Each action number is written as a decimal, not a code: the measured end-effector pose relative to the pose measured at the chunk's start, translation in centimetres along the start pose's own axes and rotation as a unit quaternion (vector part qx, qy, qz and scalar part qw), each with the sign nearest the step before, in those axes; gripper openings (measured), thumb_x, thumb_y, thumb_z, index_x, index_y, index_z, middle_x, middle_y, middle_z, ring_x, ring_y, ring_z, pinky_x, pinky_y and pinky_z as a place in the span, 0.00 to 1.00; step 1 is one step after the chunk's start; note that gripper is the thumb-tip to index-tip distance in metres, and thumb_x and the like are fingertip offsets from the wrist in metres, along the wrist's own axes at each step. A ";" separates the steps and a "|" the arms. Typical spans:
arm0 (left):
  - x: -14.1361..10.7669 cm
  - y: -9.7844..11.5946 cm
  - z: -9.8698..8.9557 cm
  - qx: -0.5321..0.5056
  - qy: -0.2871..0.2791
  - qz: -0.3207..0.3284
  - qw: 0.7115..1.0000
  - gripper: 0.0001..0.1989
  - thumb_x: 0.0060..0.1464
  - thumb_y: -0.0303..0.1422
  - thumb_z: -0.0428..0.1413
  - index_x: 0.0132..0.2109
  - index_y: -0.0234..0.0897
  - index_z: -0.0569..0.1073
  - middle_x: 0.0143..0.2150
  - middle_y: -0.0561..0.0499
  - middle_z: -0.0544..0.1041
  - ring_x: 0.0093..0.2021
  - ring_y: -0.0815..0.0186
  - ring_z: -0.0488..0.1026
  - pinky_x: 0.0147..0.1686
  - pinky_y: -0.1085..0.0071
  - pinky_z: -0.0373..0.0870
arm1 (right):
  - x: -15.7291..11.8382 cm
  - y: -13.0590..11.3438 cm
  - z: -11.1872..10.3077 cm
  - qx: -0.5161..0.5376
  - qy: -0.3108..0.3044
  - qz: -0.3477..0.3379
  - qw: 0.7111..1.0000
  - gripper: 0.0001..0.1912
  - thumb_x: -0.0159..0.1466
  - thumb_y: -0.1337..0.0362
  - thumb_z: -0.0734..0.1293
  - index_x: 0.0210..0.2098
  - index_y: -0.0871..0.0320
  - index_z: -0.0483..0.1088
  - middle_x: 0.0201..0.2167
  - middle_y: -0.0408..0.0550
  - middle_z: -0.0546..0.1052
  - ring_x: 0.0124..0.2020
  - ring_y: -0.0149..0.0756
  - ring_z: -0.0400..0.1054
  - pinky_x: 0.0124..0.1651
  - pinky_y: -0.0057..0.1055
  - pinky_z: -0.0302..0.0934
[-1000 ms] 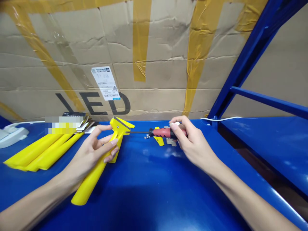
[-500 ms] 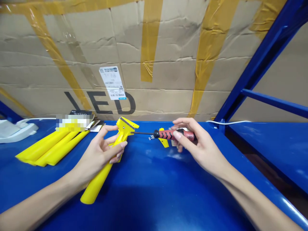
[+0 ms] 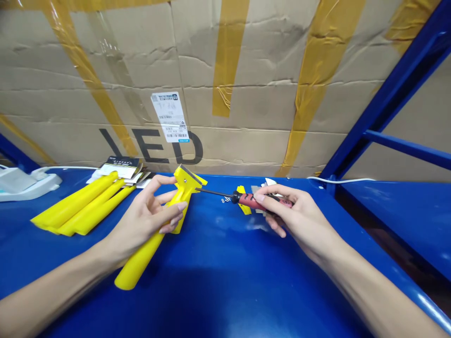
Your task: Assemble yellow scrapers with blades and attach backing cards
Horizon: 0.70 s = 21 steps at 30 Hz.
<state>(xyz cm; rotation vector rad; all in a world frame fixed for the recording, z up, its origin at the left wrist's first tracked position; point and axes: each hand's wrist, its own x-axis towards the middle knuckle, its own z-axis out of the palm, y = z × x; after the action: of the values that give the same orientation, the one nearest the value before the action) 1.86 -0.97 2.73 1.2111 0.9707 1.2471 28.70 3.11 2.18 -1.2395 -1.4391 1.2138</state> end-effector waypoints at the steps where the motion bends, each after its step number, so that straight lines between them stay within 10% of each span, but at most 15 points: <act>1: 0.1 0.0 0.0 -0.006 -0.002 -0.007 1.000 0.22 0.55 0.30 0.65 0.49 0.44 0.60 0.29 0.59 0.71 0.23 0.76 0.63 0.19 0.82 0.61 | 0.1 -0.1 -0.1 0.010 0.007 0.004 1.000 0.22 0.57 0.47 0.76 0.38 0.59 0.76 0.21 0.44 0.75 0.14 0.22 0.55 0.16 0.22 0.44; 21: 0.3 -0.6 0.1 -0.042 -0.007 -0.107 0.993 0.22 0.57 0.33 0.64 0.50 0.43 0.59 0.24 0.55 0.75 0.18 0.77 0.62 0.20 0.82 0.53 | 0.2 0.5 -1.6 -0.013 0.015 -0.174 0.985 0.10 0.60 0.58 0.75 0.37 0.56 0.76 0.22 0.42 0.76 0.18 0.29 0.66 0.18 0.26 0.60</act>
<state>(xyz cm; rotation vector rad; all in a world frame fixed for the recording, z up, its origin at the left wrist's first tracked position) 2.10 -0.61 2.17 1.0207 1.0011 1.0969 30.35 3.49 1.98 -0.9667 -1.5742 0.9375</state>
